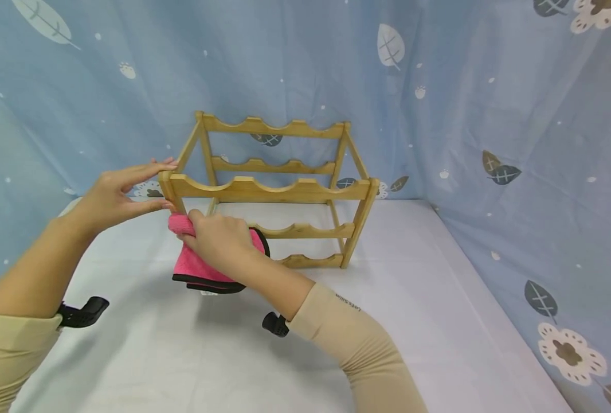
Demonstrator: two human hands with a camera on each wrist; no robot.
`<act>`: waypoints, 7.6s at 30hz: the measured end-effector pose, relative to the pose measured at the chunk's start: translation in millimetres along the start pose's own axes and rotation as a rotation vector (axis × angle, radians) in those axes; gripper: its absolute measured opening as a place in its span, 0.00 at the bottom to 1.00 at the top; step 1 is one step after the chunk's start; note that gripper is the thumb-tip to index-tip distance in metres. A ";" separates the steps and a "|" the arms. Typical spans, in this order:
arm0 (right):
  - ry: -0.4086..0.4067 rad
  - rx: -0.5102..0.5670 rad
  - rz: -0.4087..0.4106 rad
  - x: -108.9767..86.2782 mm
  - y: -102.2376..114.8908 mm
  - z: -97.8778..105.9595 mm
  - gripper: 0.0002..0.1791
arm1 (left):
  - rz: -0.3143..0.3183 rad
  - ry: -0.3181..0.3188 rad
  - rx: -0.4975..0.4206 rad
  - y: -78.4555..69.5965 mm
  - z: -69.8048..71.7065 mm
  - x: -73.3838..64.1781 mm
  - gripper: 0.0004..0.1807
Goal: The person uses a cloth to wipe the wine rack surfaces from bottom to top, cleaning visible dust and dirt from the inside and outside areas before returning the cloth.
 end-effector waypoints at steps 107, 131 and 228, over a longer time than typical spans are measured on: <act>-0.369 0.351 -0.322 -157.6 -262.5 162.0 0.20 | 0.007 -0.047 0.013 1.5 -4.7 -0.7 0.43; -0.026 0.362 -0.356 -153.4 -281.1 83.7 0.21 | 0.048 -0.027 0.023 1.5 -3.6 -3.1 0.41; -0.326 0.085 0.127 -15.3 6.5 73.8 0.18 | 0.050 -0.013 -0.008 2.3 -2.1 -6.9 0.42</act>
Point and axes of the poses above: each hand's wrist, its own x-axis towards the middle knuckle, its own z-axis out of the back of the hand, y = z × x, the point moved 9 cm from there along x, towards the middle knuckle, and after that the axes turned 7 degrees about x, right-handed, at the moved point
